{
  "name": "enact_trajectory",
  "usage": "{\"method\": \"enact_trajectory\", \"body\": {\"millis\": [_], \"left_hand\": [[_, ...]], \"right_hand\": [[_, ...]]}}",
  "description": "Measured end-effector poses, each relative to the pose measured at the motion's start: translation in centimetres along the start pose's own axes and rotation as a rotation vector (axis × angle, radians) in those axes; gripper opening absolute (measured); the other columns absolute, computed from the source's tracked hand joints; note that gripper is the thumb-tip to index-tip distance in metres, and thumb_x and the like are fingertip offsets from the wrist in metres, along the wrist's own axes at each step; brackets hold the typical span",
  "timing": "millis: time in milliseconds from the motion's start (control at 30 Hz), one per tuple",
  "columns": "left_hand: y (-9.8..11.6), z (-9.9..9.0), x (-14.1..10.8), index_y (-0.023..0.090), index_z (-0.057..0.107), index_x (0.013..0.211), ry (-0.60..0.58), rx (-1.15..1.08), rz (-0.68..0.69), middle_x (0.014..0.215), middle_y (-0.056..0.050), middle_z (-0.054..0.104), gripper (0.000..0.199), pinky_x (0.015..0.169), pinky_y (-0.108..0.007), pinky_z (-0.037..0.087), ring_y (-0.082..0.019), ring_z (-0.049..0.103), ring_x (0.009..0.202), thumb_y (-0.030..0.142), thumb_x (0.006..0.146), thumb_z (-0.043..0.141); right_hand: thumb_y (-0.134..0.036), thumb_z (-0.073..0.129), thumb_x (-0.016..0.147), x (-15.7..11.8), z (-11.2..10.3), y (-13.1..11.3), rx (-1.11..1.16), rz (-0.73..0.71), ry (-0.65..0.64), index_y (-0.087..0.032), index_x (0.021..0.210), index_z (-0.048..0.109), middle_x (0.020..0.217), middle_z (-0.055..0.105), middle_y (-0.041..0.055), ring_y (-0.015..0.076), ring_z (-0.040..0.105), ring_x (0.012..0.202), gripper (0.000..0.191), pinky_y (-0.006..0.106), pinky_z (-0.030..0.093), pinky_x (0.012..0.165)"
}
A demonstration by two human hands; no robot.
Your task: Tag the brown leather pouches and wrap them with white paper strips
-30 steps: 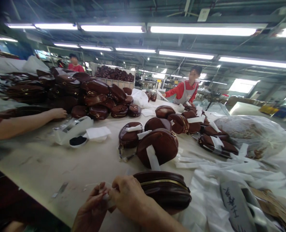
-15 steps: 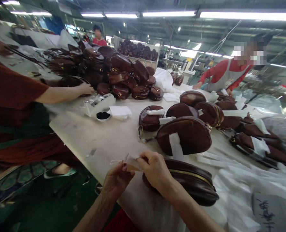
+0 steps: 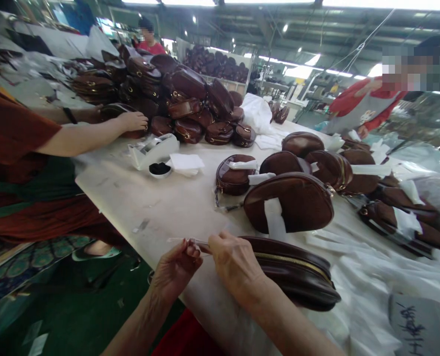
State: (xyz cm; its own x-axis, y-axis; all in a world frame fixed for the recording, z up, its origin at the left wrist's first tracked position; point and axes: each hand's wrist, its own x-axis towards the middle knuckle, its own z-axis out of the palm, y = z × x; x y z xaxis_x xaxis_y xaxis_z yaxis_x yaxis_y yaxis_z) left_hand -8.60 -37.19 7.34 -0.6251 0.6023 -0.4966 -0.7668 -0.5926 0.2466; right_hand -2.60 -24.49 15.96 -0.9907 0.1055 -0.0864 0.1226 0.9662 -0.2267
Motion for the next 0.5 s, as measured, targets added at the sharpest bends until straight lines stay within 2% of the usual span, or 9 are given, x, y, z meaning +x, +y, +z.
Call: {"method": "enact_trajectory", "body": {"millis": [100,233,367,500], "left_hand": [[0.5,0.3,0.1,0.01,0.062,0.068,0.062,0.104,0.076,0.051,0.002,0.053,0.012,0.052,-0.019,0.046,-0.008,0.052,0.049,0.013,0.064,0.073],[0.8,0.4,0.5,0.011,0.064,0.064,0.138,0.312,0.23,0.053,0.003,0.055,0.024,0.054,-0.02,0.045,-0.008,0.051,0.048,0.017,0.047,0.081],[1.1,0.6,0.2,0.012,0.066,0.059,0.175,0.511,0.424,0.055,0.001,0.059,0.029,0.056,-0.02,0.043,-0.009,0.053,0.053,0.025,0.04,0.083],[1.2,1.0,-1.0,0.015,0.068,0.064,0.28,0.875,0.585,0.059,-0.001,0.063,0.033,0.06,-0.026,0.045,-0.015,0.055,0.059,0.039,0.045,0.08]], "right_hand": [[-0.005,0.046,0.086,0.1,-0.4,-0.7,-0.096,-0.019,-0.105,-0.016,0.077,0.064,0.071,0.057,0.0024,0.0104,0.047,0.056,0.023,0.023,0.026,0.052],[-0.009,0.045,0.089,0.4,-0.5,-1.5,-0.171,-0.048,-0.177,-0.016,0.086,0.066,0.078,0.061,0.0066,0.0152,0.056,0.069,0.022,0.024,0.034,0.058],[-0.009,0.045,0.088,0.4,0.2,-1.6,-0.196,-0.1,-0.148,-0.016,0.09,0.066,0.081,0.063,0.0087,0.019,0.059,0.078,0.023,0.027,0.041,0.067],[-0.006,0.048,0.083,0.2,0.9,-1.7,-0.155,-0.16,-0.086,-0.014,0.094,0.065,0.087,0.064,0.0112,0.0218,0.06,0.086,0.021,0.032,0.045,0.075]]}}
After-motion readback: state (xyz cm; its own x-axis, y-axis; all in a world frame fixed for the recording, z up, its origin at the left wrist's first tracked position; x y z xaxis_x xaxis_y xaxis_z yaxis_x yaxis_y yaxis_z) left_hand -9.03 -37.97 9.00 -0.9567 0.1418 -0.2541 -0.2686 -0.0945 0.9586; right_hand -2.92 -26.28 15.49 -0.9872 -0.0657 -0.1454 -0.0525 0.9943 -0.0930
